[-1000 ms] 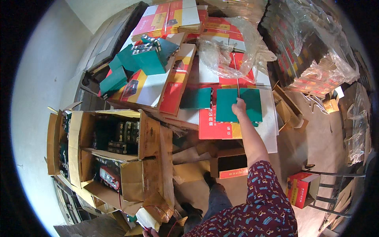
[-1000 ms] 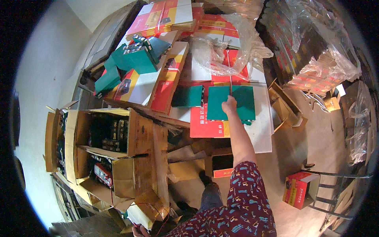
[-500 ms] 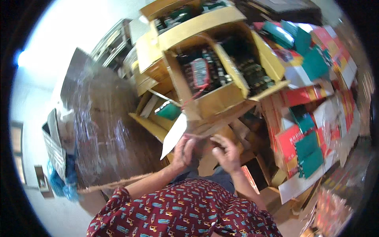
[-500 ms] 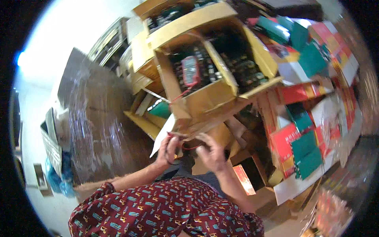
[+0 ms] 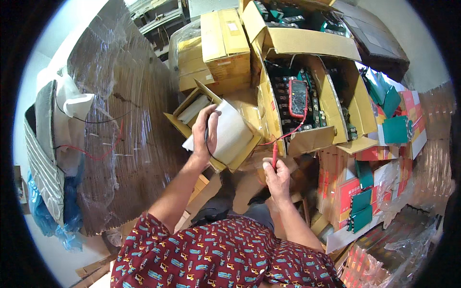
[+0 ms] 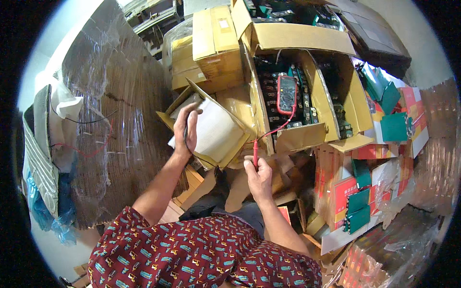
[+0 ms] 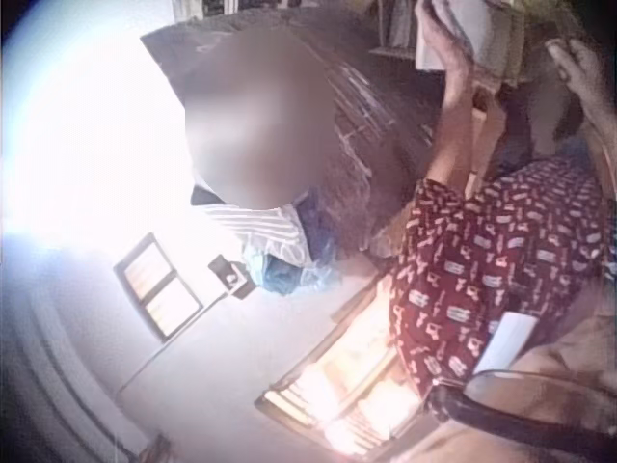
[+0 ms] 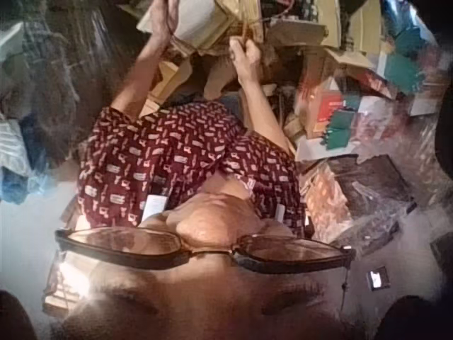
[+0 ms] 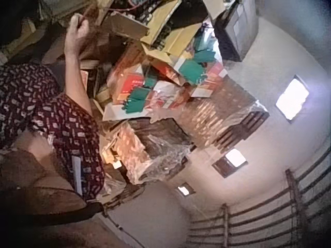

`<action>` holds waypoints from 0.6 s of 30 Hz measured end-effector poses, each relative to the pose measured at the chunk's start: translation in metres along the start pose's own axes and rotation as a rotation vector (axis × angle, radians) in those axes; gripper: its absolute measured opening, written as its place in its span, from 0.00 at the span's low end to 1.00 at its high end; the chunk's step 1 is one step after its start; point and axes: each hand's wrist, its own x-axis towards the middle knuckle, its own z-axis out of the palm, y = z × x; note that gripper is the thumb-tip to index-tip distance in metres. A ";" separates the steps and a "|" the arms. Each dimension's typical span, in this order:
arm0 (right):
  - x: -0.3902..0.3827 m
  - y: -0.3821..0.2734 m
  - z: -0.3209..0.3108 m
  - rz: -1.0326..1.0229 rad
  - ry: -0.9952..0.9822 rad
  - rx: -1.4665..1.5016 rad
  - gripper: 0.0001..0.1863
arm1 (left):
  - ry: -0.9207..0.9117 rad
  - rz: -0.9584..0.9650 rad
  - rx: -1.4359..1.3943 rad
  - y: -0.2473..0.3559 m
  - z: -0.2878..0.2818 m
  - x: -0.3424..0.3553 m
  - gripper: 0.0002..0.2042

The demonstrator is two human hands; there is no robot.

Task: The person tests small green electronic modules using a multimeter. They pick up modules from a cardboard box, connect the multimeter probes to the terminals, and then place the modules back into the box or onto a nearby pile.

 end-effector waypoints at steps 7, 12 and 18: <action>0.036 -0.007 0.075 0.205 0.011 0.087 0.16 | -0.360 -0.090 0.069 -0.013 0.014 -0.077 0.17; 0.025 0.015 0.078 0.392 -0.134 0.414 0.11 | -0.804 0.119 0.059 -0.012 -0.011 -0.043 0.24; 0.021 0.018 0.090 0.351 0.001 0.572 0.08 | -1.311 0.120 0.247 0.013 -0.031 0.005 0.31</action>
